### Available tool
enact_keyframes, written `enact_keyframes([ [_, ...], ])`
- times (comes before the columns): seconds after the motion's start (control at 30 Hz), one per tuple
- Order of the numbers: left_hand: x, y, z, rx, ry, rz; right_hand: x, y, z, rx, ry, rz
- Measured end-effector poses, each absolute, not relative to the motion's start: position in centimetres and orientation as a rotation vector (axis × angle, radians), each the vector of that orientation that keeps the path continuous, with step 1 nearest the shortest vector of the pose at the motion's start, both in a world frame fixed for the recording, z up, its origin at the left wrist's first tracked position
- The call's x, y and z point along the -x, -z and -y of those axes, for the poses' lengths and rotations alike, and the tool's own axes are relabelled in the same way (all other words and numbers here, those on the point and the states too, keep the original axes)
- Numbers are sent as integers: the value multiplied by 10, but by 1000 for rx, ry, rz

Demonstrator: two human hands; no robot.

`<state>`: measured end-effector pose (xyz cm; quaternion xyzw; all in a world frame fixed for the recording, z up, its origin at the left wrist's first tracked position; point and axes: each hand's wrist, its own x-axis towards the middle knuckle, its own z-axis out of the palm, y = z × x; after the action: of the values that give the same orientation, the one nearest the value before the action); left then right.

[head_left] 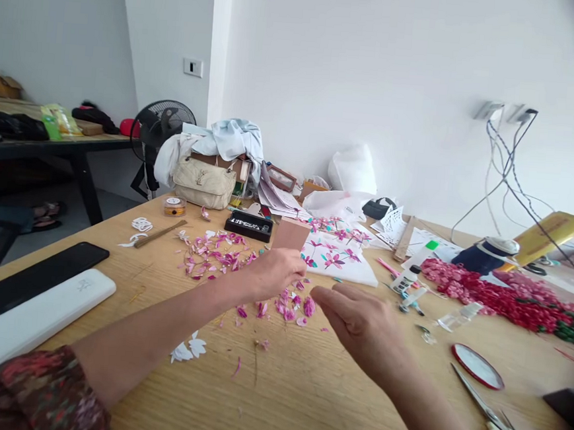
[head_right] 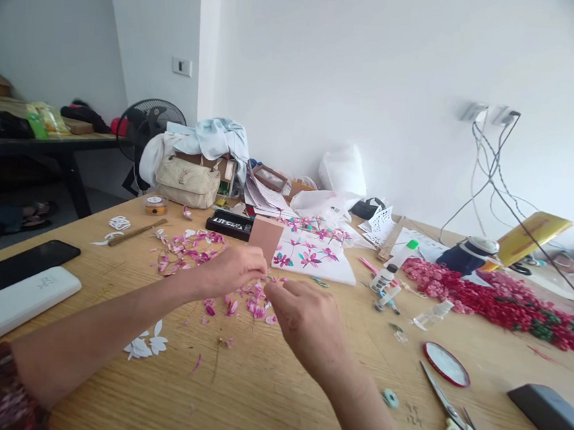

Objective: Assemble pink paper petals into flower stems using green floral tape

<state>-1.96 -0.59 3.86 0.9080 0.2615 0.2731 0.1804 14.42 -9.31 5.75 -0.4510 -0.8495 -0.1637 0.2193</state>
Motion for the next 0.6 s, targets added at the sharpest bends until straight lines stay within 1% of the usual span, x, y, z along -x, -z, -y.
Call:
enact_keyframes([
  [0.07, 20, -41, 11, -2559, -625, -536, -153, -64, 85, 1289, 337, 2290],
  [0.13, 22, -45, 16, -2395, -540, -363, -164, -63, 75, 1356, 151, 2168],
  [0.23, 25, -50, 19, -2072, -589, -330, -175, -46, 63, 1393, -92, 1972],
  [0.3, 26, -48, 15, -1921, -674, -392, -174, -31, 62, 1388, -178, 1944],
  [0.37, 26, -45, 10, -1846, -768, -457, -169, -19, 68, 1387, -180, 2009],
  [0.43, 24, -41, 4, -1831, -853, -537, -160, -13, 79, 1388, -98, 2106],
  [0.5, 22, -38, 1, -1868, -924, -637, -153, -16, 90, 1378, 24, 2193],
  [0.6, 20, -39, 1, -2075, -946, -763, -146, -33, 101, 1326, 195, 2295],
])
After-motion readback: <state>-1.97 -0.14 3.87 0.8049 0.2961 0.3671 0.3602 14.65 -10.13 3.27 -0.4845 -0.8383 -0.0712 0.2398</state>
